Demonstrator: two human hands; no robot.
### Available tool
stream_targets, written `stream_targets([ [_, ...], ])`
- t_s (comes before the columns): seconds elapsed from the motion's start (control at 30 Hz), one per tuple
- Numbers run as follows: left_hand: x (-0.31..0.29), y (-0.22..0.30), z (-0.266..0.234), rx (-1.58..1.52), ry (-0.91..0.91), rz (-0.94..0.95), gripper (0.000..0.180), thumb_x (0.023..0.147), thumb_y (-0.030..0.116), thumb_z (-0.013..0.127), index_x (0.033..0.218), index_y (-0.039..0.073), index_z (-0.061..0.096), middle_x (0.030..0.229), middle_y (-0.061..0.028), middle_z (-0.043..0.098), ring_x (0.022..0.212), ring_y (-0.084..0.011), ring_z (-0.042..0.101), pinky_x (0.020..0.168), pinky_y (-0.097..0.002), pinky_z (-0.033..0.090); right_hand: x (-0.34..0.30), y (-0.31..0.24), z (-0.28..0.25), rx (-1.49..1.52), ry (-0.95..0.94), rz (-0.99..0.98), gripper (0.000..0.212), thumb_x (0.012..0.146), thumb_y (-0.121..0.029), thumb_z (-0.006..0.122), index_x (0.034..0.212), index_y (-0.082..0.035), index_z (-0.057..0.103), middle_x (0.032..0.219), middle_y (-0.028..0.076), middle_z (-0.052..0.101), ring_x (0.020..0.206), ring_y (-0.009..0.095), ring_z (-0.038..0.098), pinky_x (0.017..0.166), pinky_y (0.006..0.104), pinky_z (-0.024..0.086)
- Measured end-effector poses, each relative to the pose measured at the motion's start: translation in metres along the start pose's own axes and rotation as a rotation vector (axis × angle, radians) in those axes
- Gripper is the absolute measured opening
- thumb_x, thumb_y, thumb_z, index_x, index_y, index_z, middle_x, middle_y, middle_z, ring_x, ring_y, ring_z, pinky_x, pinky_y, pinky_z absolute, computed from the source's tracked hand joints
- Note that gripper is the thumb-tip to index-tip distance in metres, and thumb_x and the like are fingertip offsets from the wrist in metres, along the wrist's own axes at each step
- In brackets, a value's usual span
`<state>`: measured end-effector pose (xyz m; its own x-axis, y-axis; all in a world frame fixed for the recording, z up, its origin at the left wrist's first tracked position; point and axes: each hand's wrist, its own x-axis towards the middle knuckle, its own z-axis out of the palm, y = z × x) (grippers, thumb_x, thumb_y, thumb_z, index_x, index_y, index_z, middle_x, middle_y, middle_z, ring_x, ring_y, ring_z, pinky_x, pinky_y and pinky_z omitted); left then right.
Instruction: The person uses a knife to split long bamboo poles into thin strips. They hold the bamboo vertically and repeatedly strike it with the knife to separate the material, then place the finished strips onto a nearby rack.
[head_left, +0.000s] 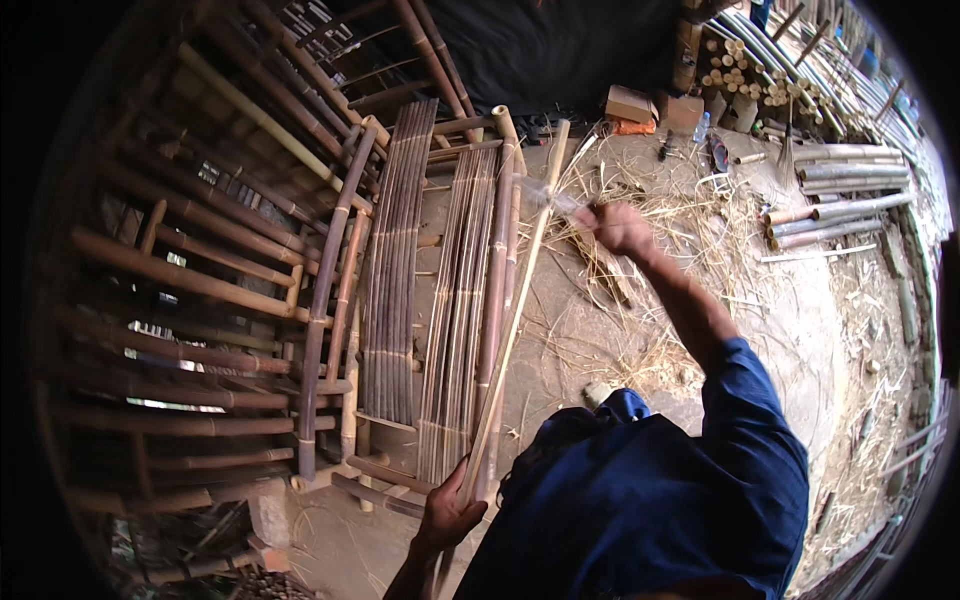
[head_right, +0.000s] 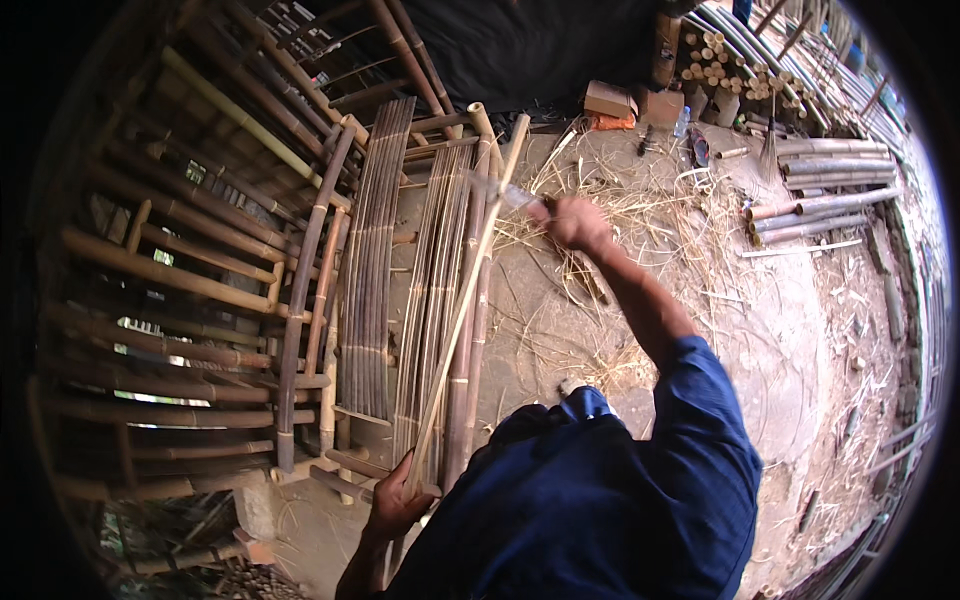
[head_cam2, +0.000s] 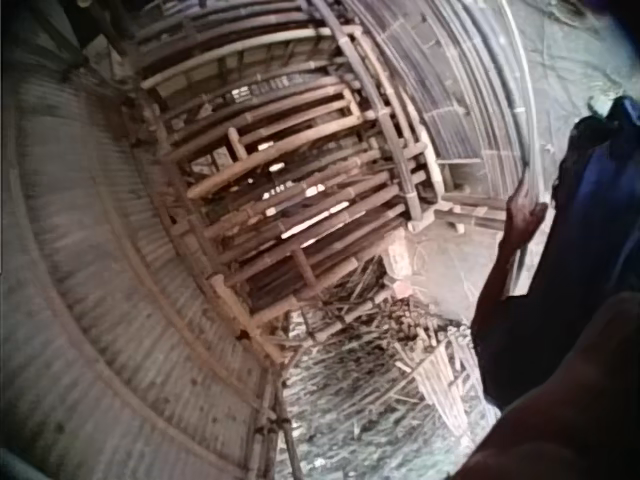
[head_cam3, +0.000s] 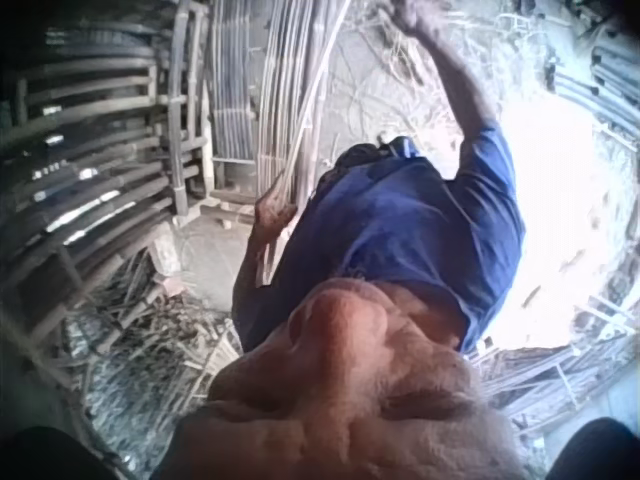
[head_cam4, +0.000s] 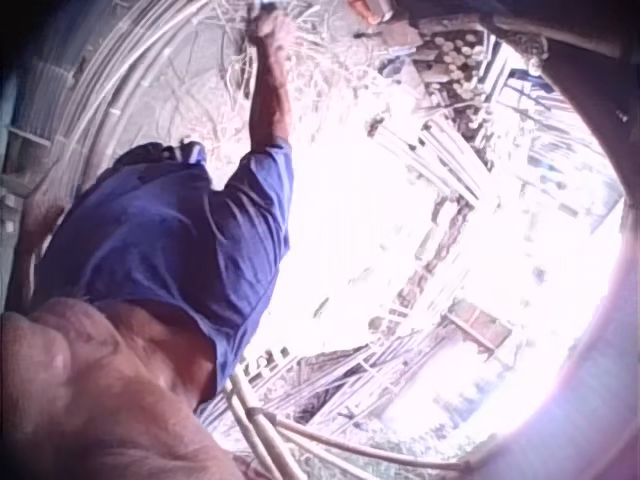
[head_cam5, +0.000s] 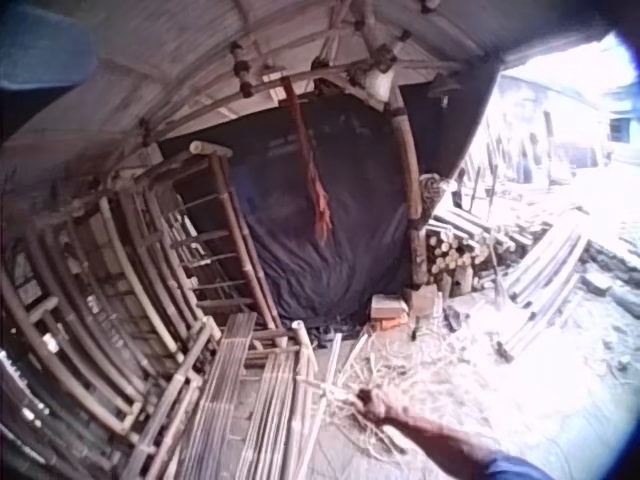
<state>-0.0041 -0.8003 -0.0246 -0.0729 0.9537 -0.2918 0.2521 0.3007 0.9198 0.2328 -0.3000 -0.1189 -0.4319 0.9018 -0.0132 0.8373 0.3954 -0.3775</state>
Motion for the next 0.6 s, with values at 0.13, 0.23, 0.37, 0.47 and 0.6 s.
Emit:
stream_targets([
  [0.13,-0.040,0.008,-0.013,0.139,-0.119,-0.240,0.076,0.083,0.020,0.072,0.147,0.000,0.035,0.121,-0.0150,0.065,0.106,-0.0162,0.061,0.090,-0.0306,0.048,0.029,0.078,-0.006,-0.054,0.479,-0.077,0.049,0.100,-0.047,0.044,0.087,-0.005,0.067,0.073,0.019,0.065,0.060,0.042,0.062,0.051,0.0487,0.048],
  [0.23,-0.087,-0.017,-0.047,0.579,-0.193,-0.376,0.076,0.081,0.019,0.074,0.148,0.009,0.039,0.114,-0.0185,0.067,0.094,-0.0188,0.069,0.080,-0.0298,0.052,0.051,0.083,-0.044,0.050,0.431,0.291,0.065,0.098,-0.059,0.036,0.092,-0.004,0.070,0.076,0.024,0.066,0.067,0.039,0.066,0.061,0.0485,0.053],
  [0.37,-0.054,0.004,-0.056,0.369,-0.015,-0.452,0.068,0.084,0.023,0.069,0.146,0.010,0.042,0.114,-0.0207,0.067,0.096,-0.0297,0.070,0.079,-0.0348,0.054,0.040,0.094,-0.055,0.091,0.430,0.344,0.081,0.095,-0.069,0.033,0.084,0.003,0.067,0.087,0.031,0.068,0.086,0.042,0.069,0.076,0.0517,0.054],
  [0.47,0.009,-0.010,-0.018,0.454,0.082,-0.095,0.066,0.085,0.019,0.063,0.144,0.000,0.041,0.120,-0.0285,0.062,0.108,-0.0321,0.066,0.089,-0.0372,0.051,0.024,0.075,-0.022,-0.399,0.218,-0.073,0.048,0.107,-0.042,0.024,0.112,-0.012,0.061,0.052,-0.004,0.038,0.039,0.009,0.033,0.033,0.0269,0.029],
  [0.6,0.052,0.004,0.004,0.333,0.104,-0.124,0.063,0.083,0.015,0.061,0.139,-0.006,0.043,0.115,-0.0342,0.061,0.106,-0.0385,0.066,0.087,-0.0386,0.052,-0.066,-0.048,0.003,0.084,-0.267,-0.288,0.054,0.102,-0.057,0.032,0.096,-0.012,0.062,0.051,-0.002,0.045,0.038,0.007,0.033,0.032,0.0273,0.029],
])
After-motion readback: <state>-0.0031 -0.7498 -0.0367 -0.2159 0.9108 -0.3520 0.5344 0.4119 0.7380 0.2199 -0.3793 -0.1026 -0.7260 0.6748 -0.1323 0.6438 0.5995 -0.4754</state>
